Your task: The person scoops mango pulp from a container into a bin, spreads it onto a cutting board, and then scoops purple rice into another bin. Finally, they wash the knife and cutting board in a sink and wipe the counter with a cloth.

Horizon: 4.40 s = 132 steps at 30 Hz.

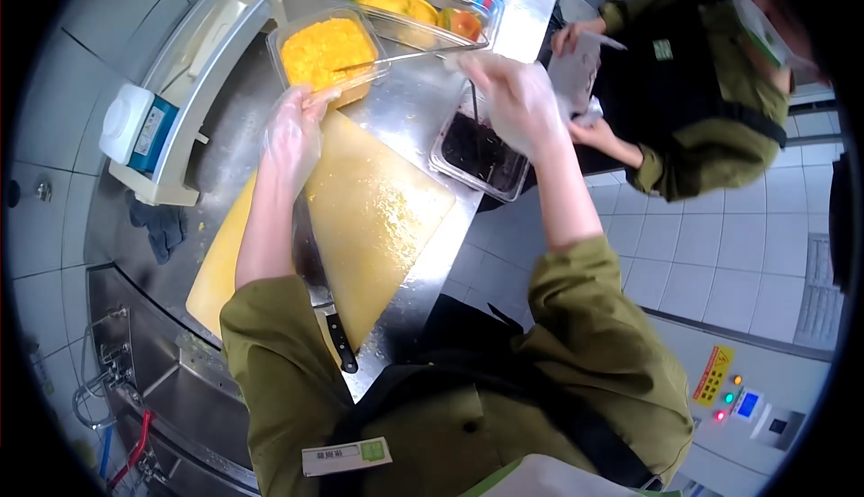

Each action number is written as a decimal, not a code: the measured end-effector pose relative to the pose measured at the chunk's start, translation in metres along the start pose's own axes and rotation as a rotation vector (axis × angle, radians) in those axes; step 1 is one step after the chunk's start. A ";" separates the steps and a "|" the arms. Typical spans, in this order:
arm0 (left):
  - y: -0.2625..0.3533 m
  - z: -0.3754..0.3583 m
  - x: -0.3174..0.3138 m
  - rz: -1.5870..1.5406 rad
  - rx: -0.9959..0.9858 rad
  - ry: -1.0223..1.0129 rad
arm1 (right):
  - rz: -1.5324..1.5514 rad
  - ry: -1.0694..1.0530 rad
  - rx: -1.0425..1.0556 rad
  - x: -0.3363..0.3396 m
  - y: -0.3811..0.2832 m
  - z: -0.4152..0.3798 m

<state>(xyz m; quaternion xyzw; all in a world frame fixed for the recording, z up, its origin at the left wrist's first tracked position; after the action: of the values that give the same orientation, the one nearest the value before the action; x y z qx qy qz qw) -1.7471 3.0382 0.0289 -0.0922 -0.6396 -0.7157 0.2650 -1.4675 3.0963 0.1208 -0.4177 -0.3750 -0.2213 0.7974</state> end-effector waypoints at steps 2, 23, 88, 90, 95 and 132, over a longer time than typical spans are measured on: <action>0.005 0.008 -0.006 0.148 -0.009 0.020 | -0.150 0.070 0.193 0.020 0.000 -0.045; 0.126 0.010 -0.170 0.469 0.190 -0.085 | 1.360 -0.375 -0.647 0.034 0.147 -0.132; 0.171 -0.104 -0.078 0.078 -0.045 -0.141 | 1.095 -0.278 -0.752 0.021 0.091 -0.160; 0.173 -0.103 -0.081 -0.073 0.159 -0.114 | 1.143 -0.277 -0.786 0.022 0.092 -0.157; 0.150 -0.101 -0.100 -0.215 0.278 -0.013 | 1.334 -0.277 -0.840 0.031 0.092 -0.157; 0.160 -0.107 -0.123 -0.051 0.285 0.270 | -0.394 -1.089 0.503 -0.058 0.102 -0.023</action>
<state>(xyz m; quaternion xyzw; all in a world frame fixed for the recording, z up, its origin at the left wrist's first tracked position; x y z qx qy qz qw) -1.5422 2.9601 0.0917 0.0594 -0.6953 -0.6302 0.3405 -1.4262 3.1362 0.0163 -0.1935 -0.8377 -0.0247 0.5102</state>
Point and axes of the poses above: each hand's wrist, its own z-axis towards the middle knuckle, its own x-axis out of the back of the hand, y = z × x, the point moved 2 cm from there along z, towards the middle knuckle
